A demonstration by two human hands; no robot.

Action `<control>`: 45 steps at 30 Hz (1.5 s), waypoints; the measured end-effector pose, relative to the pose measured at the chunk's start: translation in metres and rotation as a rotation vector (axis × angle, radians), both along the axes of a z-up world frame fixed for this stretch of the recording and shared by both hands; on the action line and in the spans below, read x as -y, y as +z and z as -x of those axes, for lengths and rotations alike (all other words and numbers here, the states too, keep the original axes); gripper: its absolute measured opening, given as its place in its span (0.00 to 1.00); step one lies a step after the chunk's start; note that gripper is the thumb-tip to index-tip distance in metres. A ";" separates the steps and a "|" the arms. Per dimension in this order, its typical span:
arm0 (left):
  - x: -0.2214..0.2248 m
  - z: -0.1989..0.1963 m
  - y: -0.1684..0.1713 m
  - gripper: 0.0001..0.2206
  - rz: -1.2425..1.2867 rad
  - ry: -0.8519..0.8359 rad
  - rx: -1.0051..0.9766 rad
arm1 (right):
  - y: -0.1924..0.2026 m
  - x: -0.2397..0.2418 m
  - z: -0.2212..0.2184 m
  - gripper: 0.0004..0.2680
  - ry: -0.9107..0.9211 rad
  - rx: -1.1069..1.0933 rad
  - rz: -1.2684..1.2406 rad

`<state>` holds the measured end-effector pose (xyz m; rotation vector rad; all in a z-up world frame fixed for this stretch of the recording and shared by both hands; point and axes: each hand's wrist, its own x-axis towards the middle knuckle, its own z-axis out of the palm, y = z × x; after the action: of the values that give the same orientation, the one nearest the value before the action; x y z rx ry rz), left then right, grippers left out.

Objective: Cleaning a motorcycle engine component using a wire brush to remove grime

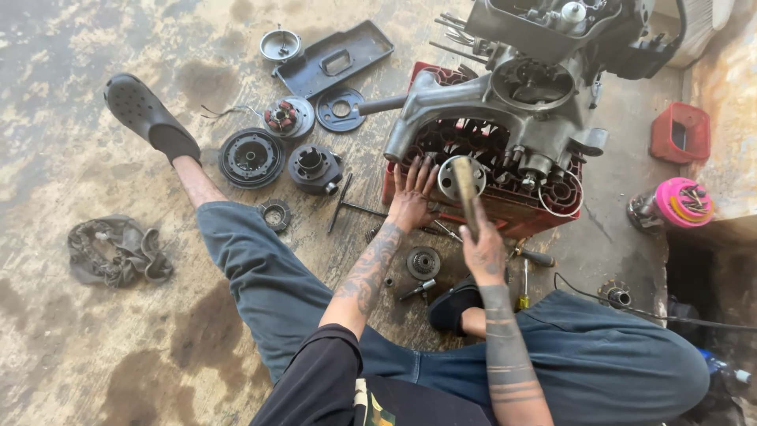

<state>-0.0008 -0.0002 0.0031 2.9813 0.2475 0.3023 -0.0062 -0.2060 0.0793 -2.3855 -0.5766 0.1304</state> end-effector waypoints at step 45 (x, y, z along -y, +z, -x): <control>-0.002 -0.004 -0.009 0.57 0.025 0.008 -0.041 | -0.023 0.005 -0.012 0.24 -0.088 0.028 -0.026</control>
<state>0.0035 0.0014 -0.0057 2.9645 0.2664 0.2376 0.0058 -0.2112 0.0560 -2.3867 -0.4822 0.0506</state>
